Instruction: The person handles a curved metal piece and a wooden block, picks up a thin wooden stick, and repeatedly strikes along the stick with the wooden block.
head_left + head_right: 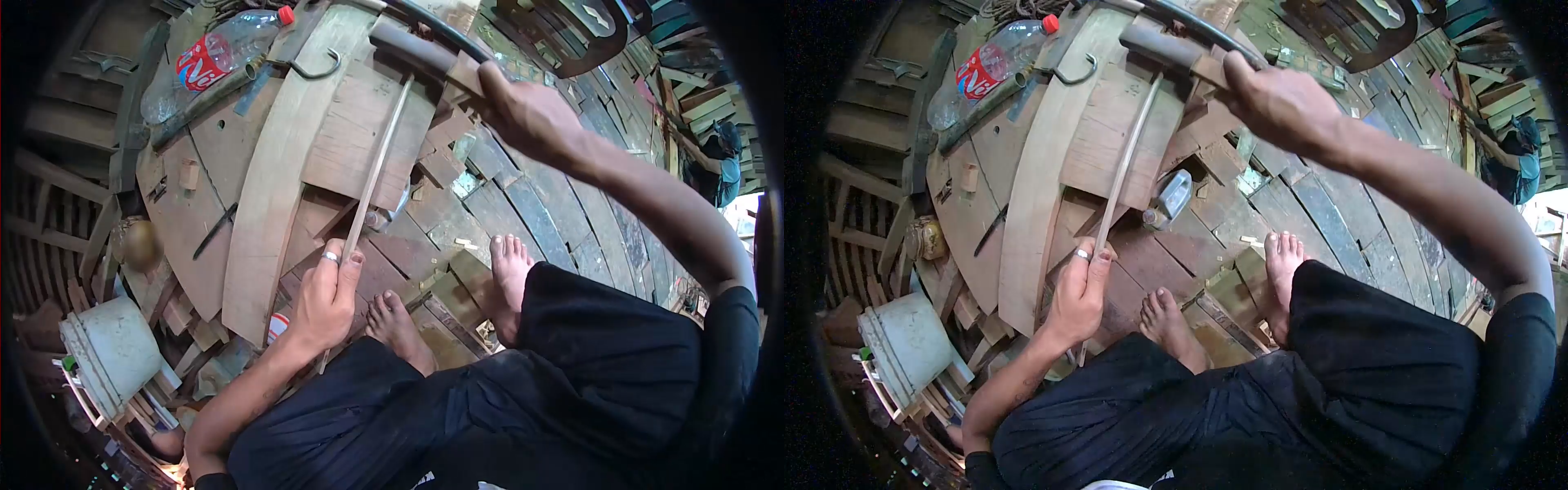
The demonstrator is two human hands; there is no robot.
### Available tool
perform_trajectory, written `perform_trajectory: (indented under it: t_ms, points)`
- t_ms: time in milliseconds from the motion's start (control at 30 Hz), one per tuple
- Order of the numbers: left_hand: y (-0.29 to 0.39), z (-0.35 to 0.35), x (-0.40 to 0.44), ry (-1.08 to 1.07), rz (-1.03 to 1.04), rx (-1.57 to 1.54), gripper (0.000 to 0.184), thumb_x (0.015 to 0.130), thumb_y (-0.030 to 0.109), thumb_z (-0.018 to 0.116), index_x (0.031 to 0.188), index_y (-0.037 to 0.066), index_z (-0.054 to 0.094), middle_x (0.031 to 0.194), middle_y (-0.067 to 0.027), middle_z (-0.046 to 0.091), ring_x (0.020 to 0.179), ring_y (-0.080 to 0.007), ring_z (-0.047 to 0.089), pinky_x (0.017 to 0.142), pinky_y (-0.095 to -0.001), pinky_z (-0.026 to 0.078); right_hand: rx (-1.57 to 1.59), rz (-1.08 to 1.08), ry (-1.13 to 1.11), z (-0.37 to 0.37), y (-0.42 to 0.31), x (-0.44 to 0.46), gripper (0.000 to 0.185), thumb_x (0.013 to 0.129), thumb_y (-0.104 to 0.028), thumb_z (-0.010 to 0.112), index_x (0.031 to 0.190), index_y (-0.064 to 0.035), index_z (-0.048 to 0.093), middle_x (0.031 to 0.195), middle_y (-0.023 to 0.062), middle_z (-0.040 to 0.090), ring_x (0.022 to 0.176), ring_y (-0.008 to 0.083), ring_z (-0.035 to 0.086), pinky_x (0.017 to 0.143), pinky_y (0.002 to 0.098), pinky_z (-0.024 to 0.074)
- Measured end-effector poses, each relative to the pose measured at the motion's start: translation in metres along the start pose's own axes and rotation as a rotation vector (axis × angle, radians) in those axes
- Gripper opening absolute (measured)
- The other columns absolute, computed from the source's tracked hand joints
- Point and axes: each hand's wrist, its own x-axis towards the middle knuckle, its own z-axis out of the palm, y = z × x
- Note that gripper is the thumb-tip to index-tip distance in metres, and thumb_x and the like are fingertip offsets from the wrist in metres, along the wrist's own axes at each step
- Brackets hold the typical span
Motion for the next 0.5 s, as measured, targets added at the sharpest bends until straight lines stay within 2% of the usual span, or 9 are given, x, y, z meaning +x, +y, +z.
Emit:
perform_trajectory:
  t_ms: [67, 133, 200, 267, 333, 400, 433, 467, 500]
  points:
    - [-0.001, 0.001, 0.001, 0.001, 0.040, 0.014, 0.028, 0.110, 0.029, 0.045, 0.105, 0.002, 0.049, 0.065, -0.0230, 0.055, 0.065, -0.0464, 0.060, 0.057, -0.0514, 0.040, 0.111, 0.088, -0.125, 0.000, -0.030, -0.017, 0.032, 0.102, -0.028, 0.058, 0.114, -0.0067, 0.037, 0.067, 0.0195, 0.064, 0.062, 0.0442, 0.065, 0.050, 0.0545, 0.0499]
    - [-0.003, 0.003, 0.001, -0.007, -0.002, 0.031, 0.025, 0.110, 0.027, 0.046, 0.104, 0.002, 0.049, 0.066, -0.0231, 0.056, 0.067, -0.0470, 0.062, 0.058, -0.0517, 0.041, 0.191, -0.273, -0.341, -0.004, -0.056, -0.036, 0.027, 0.101, -0.027, 0.059, 0.112, -0.0126, 0.039, 0.064, 0.0168, 0.062, 0.055, 0.0430, 0.063, 0.041, 0.0540, 0.0452]
    - [0.000, 0.003, 0.006, -0.014, -0.007, 0.018, 0.024, 0.109, 0.026, 0.047, 0.105, 0.002, 0.049, 0.066, -0.0236, 0.057, 0.067, -0.0476, 0.062, 0.058, -0.0522, 0.041, 0.162, -0.365, -0.205, 0.002, -0.036, -0.033, 0.027, 0.100, -0.026, 0.060, 0.112, -0.0120, 0.040, 0.064, 0.0163, 0.063, 0.054, 0.0420, 0.063, 0.041, 0.0525, 0.0454]
    - [0.002, 0.002, 0.003, -0.004, -0.012, 0.004, 0.024, 0.109, 0.025, 0.047, 0.105, 0.002, 0.050, 0.067, -0.0241, 0.058, 0.067, -0.0483, 0.062, 0.059, -0.0526, 0.042, 0.132, -0.114, 0.051, 0.007, -0.003, -0.018, 0.026, 0.100, -0.026, 0.060, 0.114, -0.0140, 0.042, 0.066, 0.0176, 0.064, 0.055, 0.0421, 0.063, 0.044, 0.0516, 0.0480]
    - [0.006, 0.000, 0.003, 0.005, -0.012, -0.007, 0.023, 0.108, 0.021, 0.046, 0.102, 0.001, 0.055, 0.070, -0.0146, 0.051, 0.063, -0.0285, 0.054, 0.063, -0.0408, 0.042, 0.019, 0.067, -0.035, -0.007, -0.012, -0.012, 0.024, 0.101, -0.026, 0.058, 0.114, -0.0134, 0.042, 0.068, 0.0205, 0.064, 0.058, 0.0439, 0.064, 0.047, 0.0528, 0.0498]
    - [0.002, 0.004, 0.001, 0.009, -0.018, -0.020, 0.023, 0.108, 0.021, 0.047, 0.102, 0.001, 0.055, 0.071, -0.0144, 0.052, 0.064, -0.0267, 0.054, 0.063, -0.0397, 0.043, 0.109, 0.017, -0.237, 0.002, -0.038, -0.028, 0.024, 0.101, -0.025, 0.056, 0.114, -0.0113, 0.041, 0.068, 0.0207, 0.063, 0.059, 0.0442, 0.064, 0.048, 0.0541, 0.0500]
    - [0.001, 0.005, 0.001, 0.009, -0.027, 0.002, 0.023, 0.108, 0.021, 0.047, 0.102, 0.001, 0.055, 0.072, -0.0142, 0.052, 0.065, -0.0263, 0.054, 0.064, -0.0395, 0.043, 0.216, -0.113, -0.370, -0.007, -0.059, -0.039, 0.022, 0.102, -0.024, 0.054, 0.113, -0.0120, 0.039, 0.068, 0.0191, 0.062, 0.060, 0.0446, 0.064, 0.048, 0.0548, 0.0496]
    - [-0.001, 0.006, 0.001, 0.013, -0.038, 0.026, 0.023, 0.108, 0.022, 0.048, 0.103, 0.001, 0.056, 0.072, -0.0140, 0.053, 0.065, -0.0259, 0.054, 0.065, -0.0392, 0.044, 0.294, -0.372, -0.316, -0.008, -0.062, -0.041, 0.022, 0.101, -0.024, 0.055, 0.111, -0.0137, 0.038, 0.066, 0.0180, 0.060, 0.060, 0.0446, 0.063, 0.048, 0.0551, 0.0489]
    - [0.001, 0.005, 0.001, 0.002, -0.048, 0.027, 0.023, 0.108, 0.022, 0.048, 0.103, 0.001, 0.056, 0.072, -0.0140, 0.053, 0.065, -0.0259, 0.054, 0.065, -0.0392, 0.044, 0.216, -0.329, -0.321, -0.002, -0.051, -0.039, 0.023, 0.101, -0.025, 0.055, 0.111, -0.0124, 0.039, 0.066, 0.0178, 0.060, 0.059, 0.0438, 0.063, 0.048, 0.0546, 0.0486]
